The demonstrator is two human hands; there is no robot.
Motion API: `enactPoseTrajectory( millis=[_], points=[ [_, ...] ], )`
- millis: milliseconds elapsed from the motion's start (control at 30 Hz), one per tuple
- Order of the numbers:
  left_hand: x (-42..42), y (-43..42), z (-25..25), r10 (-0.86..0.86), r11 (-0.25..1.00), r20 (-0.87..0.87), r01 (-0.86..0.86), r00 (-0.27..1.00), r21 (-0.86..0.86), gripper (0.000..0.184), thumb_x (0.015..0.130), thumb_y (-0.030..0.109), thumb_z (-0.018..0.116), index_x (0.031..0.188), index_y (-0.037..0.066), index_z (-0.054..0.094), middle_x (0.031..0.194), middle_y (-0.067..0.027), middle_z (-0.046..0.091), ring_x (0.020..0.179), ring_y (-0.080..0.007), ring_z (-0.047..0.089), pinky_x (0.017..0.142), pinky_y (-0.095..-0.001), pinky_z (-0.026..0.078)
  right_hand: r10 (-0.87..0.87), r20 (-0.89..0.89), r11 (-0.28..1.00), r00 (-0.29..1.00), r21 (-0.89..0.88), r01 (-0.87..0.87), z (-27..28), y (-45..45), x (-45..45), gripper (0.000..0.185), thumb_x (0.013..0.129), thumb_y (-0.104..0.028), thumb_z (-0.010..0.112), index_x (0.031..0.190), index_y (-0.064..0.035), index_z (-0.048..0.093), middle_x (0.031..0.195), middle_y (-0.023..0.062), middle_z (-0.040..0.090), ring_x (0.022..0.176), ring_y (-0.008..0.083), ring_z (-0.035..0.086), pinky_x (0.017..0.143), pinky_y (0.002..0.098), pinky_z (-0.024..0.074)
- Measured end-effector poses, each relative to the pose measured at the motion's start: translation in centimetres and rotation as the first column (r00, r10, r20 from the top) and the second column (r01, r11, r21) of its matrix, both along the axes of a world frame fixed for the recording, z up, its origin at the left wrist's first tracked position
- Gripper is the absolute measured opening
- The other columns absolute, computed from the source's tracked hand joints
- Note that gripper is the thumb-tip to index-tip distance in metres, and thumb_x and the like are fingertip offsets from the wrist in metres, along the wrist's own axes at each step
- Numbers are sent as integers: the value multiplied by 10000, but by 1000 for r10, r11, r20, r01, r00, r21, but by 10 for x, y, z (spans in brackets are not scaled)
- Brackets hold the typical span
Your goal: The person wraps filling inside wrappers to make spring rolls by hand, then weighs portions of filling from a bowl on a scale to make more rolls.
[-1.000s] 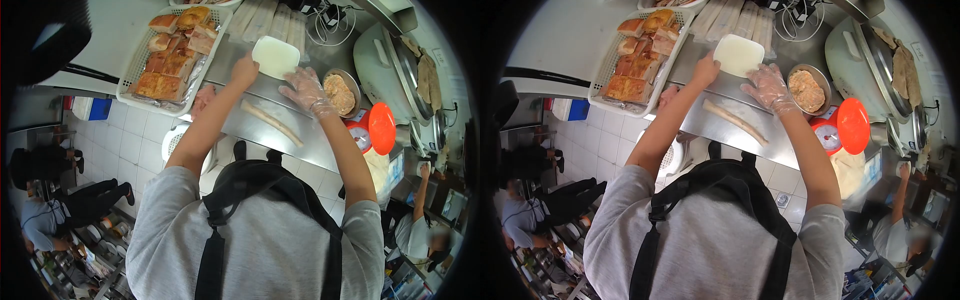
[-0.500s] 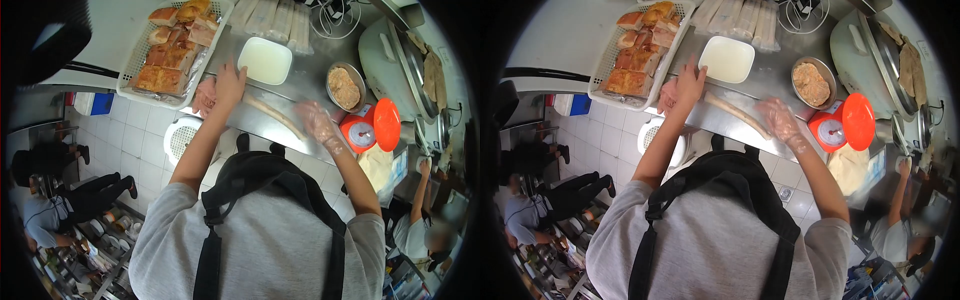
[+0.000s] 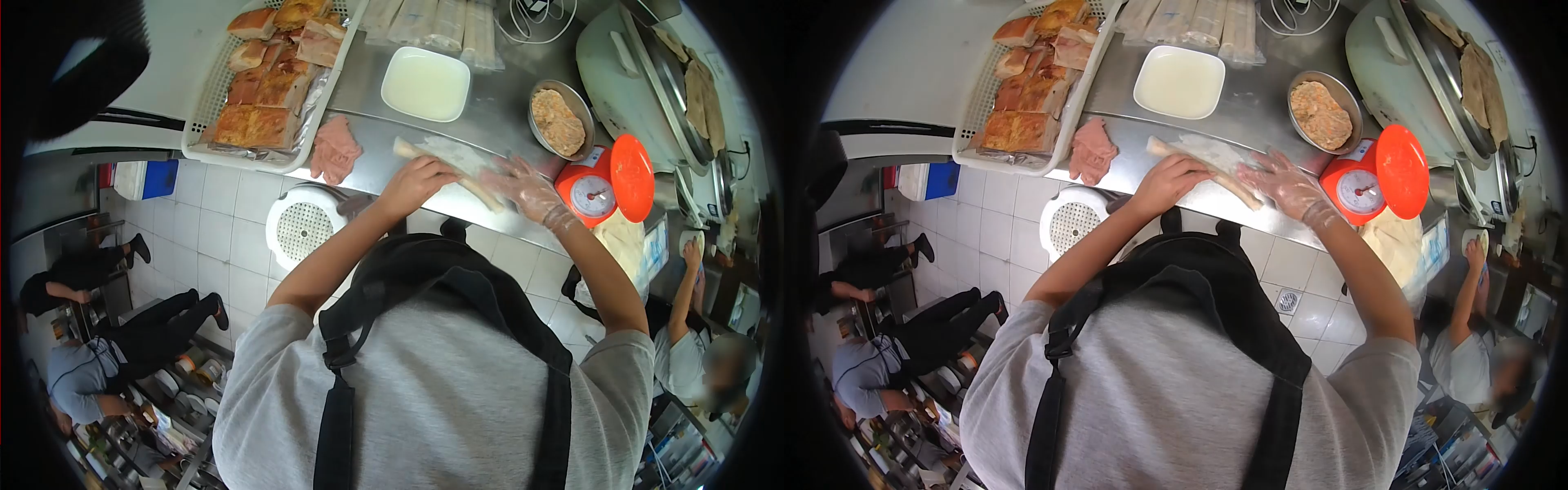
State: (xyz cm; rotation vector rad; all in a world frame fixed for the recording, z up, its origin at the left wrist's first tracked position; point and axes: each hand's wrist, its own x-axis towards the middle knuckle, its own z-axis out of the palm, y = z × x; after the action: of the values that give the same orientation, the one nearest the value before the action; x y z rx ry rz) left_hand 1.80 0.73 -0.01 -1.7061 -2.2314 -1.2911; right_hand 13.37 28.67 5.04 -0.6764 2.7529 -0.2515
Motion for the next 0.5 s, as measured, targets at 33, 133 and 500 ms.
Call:
enactPoseTrajectory(
  millis=[33,133,500],
  points=[
    [-2,0,0,-11,1000,2,11,1000,-3,311,795,60,690,1102,94,723,1053,-48,669,1002,-262,601,879,-380,507,-69,-6,998,998,-7,69,4,-11,-11,518,930,-154,511,1438,-253,483,1516,-7,454,1463,268,307,1227,501,221],
    [-6,1,-1,-40,999,-13,40,999,30,292,810,75,692,1100,91,723,1036,-43,685,984,-251,608,875,-366,505,-233,4,971,972,-49,233,2,-62,-52,509,936,-168,512,1435,-260,486,1536,-5,425,1461,286,308,1226,490,229],
    [-18,7,1,-48,999,104,49,993,-6,323,807,120,735,1129,107,709,1025,-48,703,967,-262,610,854,-380,503,-224,4,971,975,87,223,20,-25,35,546,893,-37,530,1424,-159,504,1466,97,495,1393,325,404,1197,430,296]
  ],
)
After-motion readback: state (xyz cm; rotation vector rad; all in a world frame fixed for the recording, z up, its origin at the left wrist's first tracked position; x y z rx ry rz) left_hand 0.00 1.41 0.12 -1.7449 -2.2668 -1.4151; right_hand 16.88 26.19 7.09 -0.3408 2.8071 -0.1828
